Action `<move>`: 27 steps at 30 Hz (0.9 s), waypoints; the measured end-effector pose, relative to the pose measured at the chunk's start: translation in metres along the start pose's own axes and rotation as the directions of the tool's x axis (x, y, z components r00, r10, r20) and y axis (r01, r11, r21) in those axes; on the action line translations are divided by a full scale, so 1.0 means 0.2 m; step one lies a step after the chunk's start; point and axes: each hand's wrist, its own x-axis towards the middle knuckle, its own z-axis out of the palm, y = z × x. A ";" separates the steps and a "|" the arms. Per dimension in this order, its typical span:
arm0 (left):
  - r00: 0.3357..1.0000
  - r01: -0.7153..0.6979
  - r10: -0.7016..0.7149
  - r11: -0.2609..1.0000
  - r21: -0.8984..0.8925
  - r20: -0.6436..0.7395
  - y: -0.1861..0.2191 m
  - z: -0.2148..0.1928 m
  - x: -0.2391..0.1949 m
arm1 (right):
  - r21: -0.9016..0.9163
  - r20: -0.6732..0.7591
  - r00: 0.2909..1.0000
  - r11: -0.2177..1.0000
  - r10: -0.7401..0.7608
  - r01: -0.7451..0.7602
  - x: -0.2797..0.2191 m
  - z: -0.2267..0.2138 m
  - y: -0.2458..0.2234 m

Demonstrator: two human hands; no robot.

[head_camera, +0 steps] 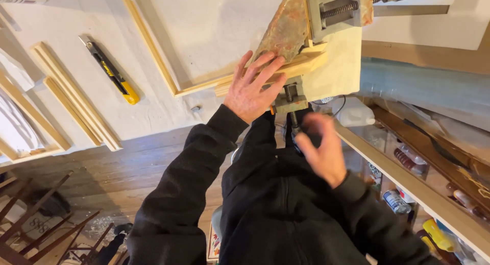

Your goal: The person fits a wooden frame bar into a corner joint on the worktable, positions it against a triangular block held in a corner clamp, tightens the clamp screw by hand, and taps the joint with a hammer to seat the pieces together.

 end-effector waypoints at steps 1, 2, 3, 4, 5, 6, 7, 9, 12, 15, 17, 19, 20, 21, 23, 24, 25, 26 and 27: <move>1.000 -0.001 0.001 1.000 0.000 0.001 -0.01 0.00 0.01 | 0.001 -0.001 1.000 1.000 0.000 0.000 -0.04 0.04 0.02; 1.000 -0.005 0.005 1.000 0.010 -0.016 0.00 0.01 0.01 | 0.035 -0.012 0.995 0.995 0.096 -0.096 -0.10 0.09 0.04; 0.999 -0.009 0.010 1.000 0.020 -0.033 0.00 0.01 0.01 | 0.069 -0.018 0.981 0.979 0.191 -0.190 -0.17 0.13 0.06; 0.999 -0.015 0.015 1.000 0.017 -0.032 0.01 0.01 0.00 | 0.070 -0.024 0.981 0.979 0.193 -0.191 -0.20 0.15 0.09; 1.000 -0.008 0.009 1.000 0.025 -0.023 0.02 0.00 0.00 | 0.096 -0.066 0.971 0.970 0.232 -0.225 -0.23 0.18 0.12; 1.000 -0.007 0.008 0.999 0.034 -0.021 0.02 0.01 0.01 | 0.122 -0.112 0.958 0.960 0.265 -0.251 -0.24 0.20 0.15; 1.000 -0.018 0.019 0.999 0.030 -0.025 0.00 0.03 0.03 | 0.121 -0.124 0.957 0.961 0.261 -0.247 -0.23 0.21 0.21; 1.000 0.000 0.000 0.999 0.033 -0.022 0.02 0.03 0.01 | 0.477 -0.027 0.938 0.829 0.345 -0.291 -0.26 0.24 0.30; 1.000 0.004 -0.003 0.999 0.048 -0.019 0.02 0.04 0.00 | 0.732 0.113 0.910 0.586 0.400 -0.349 -0.26 0.26 0.31; 1.000 0.011 -0.010 0.999 0.046 -0.020 0.02 0.04 0.00 | 0.699 0.144 0.883 0.585 0.447 -0.411 -0.23 0.24 0.24; 0.999 0.006 -0.004 0.998 0.064 -0.037 0.00 0.04 0.02 | 0.589 0.038 0.939 0.752 0.342 -0.297 -0.21 0.26 0.21; 0.999 0.014 -0.012 0.998 0.059 -0.036 0.02 0.04 0.00 | 0.443 -0.049 0.969 0.875 0.241 -0.195 -0.26 0.27 0.20; 0.999 0.010 -0.008 0.999 0.050 -0.032 0.02 0.04 0.00 | 0.319 -0.105 0.981 0.940 0.164 -0.124 -0.28 0.28 0.21; 1.000 0.005 -0.004 0.999 0.041 -0.028 0.02 0.04 0.00 | 0.184 -0.150 0.985 0.981 0.080 -0.051 -0.30 0.29 0.22; 0.999 0.009 -0.008 0.999 0.038 -0.032 0.02 0.04 -0.01 | 0.290 -0.121 0.974 0.945 0.193 -0.151 -0.32 0.31 0.24; 0.999 0.009 -0.008 0.999 0.039 -0.036 0.02 0.04 -0.01 | 0.393 -0.080 0.951 0.887 0.297 -0.244 -0.32 0.32 0.26; 0.999 0.009 -0.007 0.999 0.042 -0.037 0.01 0.04 -0.01 | 0.394 -0.079 0.952 0.887 0.294 -0.241 -0.32 0.33 0.32; 0.999 0.016 -0.015 0.999 0.049 -0.032 0.02 0.04 -0.01 | 0.627 0.043 0.931 0.716 0.361 -0.306 -0.33 0.33 0.38; 0.999 0.024 -0.022 0.998 0.056 -0.027 0.02 0.05 -0.01 | 0.798 0.177 0.905 0.481 0.388 -0.363 -0.34 0.33 0.43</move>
